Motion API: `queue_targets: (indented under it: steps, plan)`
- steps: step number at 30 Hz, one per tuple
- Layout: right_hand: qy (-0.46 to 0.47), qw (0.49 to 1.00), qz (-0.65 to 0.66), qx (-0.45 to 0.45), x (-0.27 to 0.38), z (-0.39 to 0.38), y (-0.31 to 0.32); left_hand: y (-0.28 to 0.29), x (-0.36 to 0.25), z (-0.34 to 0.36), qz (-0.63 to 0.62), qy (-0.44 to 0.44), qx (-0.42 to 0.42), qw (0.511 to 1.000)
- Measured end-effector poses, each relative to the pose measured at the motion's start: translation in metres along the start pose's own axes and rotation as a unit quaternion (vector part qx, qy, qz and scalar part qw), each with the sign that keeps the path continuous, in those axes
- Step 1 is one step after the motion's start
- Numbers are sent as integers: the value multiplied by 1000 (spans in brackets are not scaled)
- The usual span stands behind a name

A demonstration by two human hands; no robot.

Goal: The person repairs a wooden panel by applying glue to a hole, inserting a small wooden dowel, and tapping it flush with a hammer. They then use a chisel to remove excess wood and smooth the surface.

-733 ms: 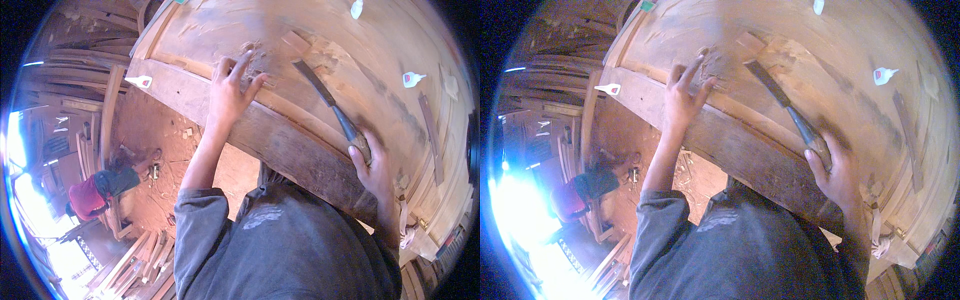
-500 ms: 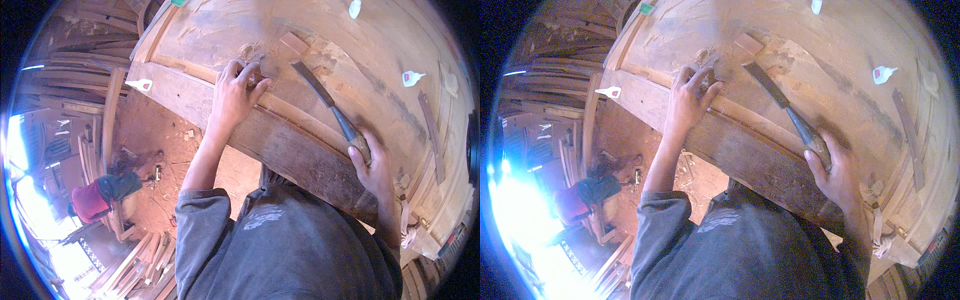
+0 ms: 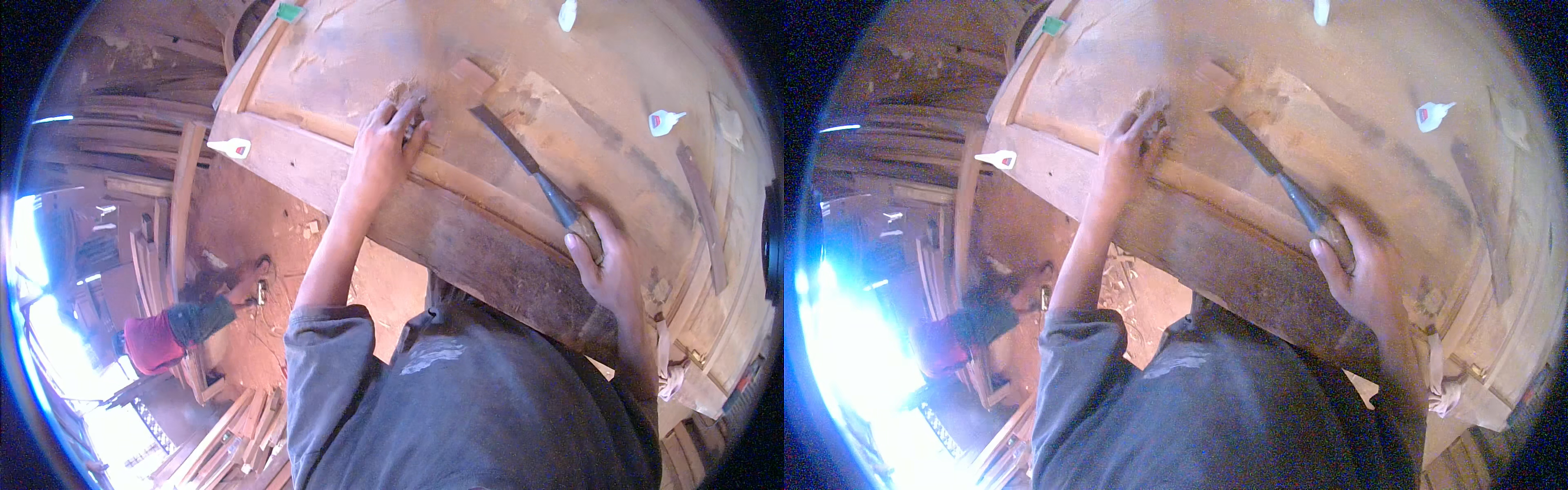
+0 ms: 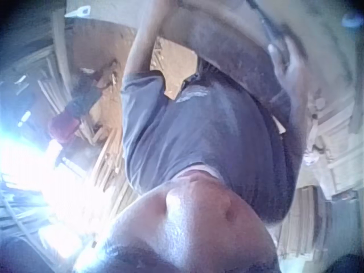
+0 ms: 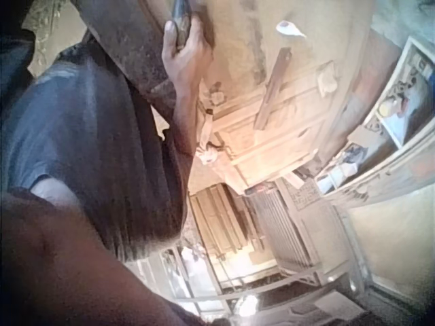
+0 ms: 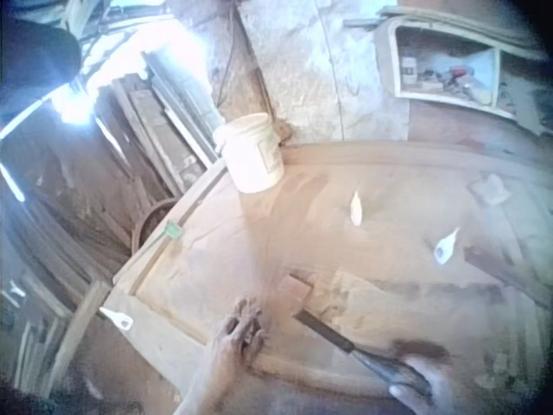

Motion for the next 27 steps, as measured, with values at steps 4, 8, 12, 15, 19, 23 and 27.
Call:
queue_targets:
  steps: [4, 8, 12, 15, 19, 23, 27]
  plan:
    - [44, 997, 18, -53, -11, -2, 0, 16, -10, -1, 5, -58, -97, 994]
    - [135, 986, -22, -95, -3, -9, -1, 20, 5, 1, -173, 181, -31, 968]
    - [148, 983, 25, -105, 5, -13, -3, 14, -11, -5, -485, 270, 25, 831]
    - [179, 978, 4, -104, 5, -16, 0, 28, -26, -12, -518, 290, 24, 804]
    - [256, 955, -68, -134, 15, -21, 2, 44, -35, -19, -541, 301, -10, 785]
    - [317, 931, -76, -165, 24, -19, 7, 51, -34, -25, -530, 311, -20, 789]
    - [306, 937, -85, -144, 19, -18, 6, 60, -35, -25, -498, 302, -21, 812]
Point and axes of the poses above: each hand's wrist, its own z-axis towards the middle knuckle, its own y-axis out of the back of the hand, x = y × z, the point moved 6 cm from there along z, towards the middle knuckle, and after that the axes turned 11 degrees about -x, right-handed, at the moved point
